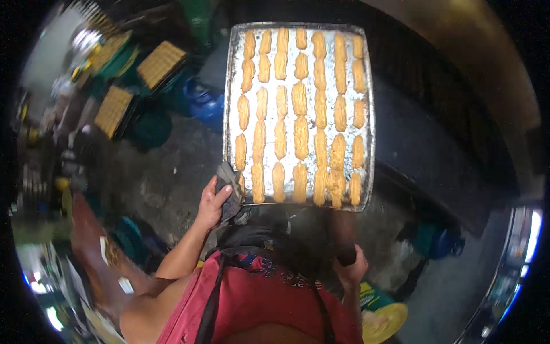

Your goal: The person retrieves metal trays of baked bread from an industrial oven using a long wooden paddle and a cloth, then places the trays on stacks.

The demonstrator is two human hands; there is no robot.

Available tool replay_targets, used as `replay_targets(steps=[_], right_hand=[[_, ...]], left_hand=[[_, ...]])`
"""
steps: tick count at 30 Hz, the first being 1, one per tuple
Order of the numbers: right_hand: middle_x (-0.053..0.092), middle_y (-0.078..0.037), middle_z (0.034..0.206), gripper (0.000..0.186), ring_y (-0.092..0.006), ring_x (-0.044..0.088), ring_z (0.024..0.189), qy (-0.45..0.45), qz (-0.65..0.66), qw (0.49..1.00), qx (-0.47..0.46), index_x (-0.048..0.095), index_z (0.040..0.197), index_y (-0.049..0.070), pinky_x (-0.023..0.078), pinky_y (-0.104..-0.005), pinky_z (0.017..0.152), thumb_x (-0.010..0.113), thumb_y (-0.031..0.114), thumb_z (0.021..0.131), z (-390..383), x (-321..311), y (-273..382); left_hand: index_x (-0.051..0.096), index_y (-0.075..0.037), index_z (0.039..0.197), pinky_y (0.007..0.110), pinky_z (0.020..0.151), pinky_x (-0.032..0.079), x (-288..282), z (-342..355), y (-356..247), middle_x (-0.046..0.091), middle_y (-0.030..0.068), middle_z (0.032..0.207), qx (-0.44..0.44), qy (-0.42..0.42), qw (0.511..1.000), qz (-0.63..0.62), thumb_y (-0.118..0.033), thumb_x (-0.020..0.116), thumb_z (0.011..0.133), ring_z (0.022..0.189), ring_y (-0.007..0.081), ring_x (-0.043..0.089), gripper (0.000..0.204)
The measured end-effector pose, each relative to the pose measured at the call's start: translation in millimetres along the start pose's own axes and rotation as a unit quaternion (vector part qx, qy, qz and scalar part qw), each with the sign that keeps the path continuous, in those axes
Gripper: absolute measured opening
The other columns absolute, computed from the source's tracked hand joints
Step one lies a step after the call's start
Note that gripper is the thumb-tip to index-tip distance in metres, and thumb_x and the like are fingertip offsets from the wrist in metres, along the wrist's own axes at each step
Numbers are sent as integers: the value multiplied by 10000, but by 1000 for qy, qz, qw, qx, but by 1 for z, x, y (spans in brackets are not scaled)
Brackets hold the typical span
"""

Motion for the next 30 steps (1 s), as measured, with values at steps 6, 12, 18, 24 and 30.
replay_targets(steps=[6, 12, 18, 24, 30], right_hand=[[662, -186, 945, 606, -309, 671, 879, 82, 69, 985, -136, 570, 1114, -28, 523, -374, 789, 818, 191, 605, 119, 2, -27], [660, -200, 1020, 670, -292, 666, 938, 217, 97, 954, -182, 545, 1170, -30, 515, -361, 822, 826, 190, 604, 189, 57, 61], [660, -214, 1040, 701, -305, 660, 970, 336, 52, 929, -143, 531, 1213, -8, 502, -368, 845, 824, 202, 611, 198, 154, 135], [650, -224, 1106, 761, -324, 638, 1034, 402, -31, 913, 59, 495, 1268, -5, 492, -372, 885, 831, 239, 631, 128, 225, 141], [656, -209, 1071, 835, -282, 649, 1007, 414, -58, 903, 100, 484, 1289, -30, 496, -362, 884, 855, 261, 600, 126, 271, 174]], left_hand=[[484, -4, 1296, 292, 938, 432, 36, -40, 31, 594, 66, 1185, 90, -162, 977, -103, -111, 581, 911, 1065, 140, 558, 412], [469, 5, 1317, 323, 944, 456, -53, -27, 11, 597, 101, 1212, 150, -325, 920, -160, -88, 553, 905, 1063, 191, 598, 431], [454, 19, 1327, 334, 934, 458, -203, 68, 15, 581, 110, 1228, 204, -329, 900, -202, -160, 604, 887, 1074, 219, 589, 499], [525, -11, 1252, 330, 895, 463, -314, 185, 43, 611, 77, 1130, 87, -332, 917, -202, -104, 594, 889, 1017, 198, 596, 381], [524, -26, 1238, 344, 819, 487, -466, 361, 99, 619, 74, 1067, 23, -295, 931, -213, -163, 650, 860, 972, 198, 596, 421]])
Point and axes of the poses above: each hand's wrist, its own z-axis towards the middle knuckle, its own x-axis out of the palm, y = z × x, the point moved 1 cm from there along z, towards the middle knuckle
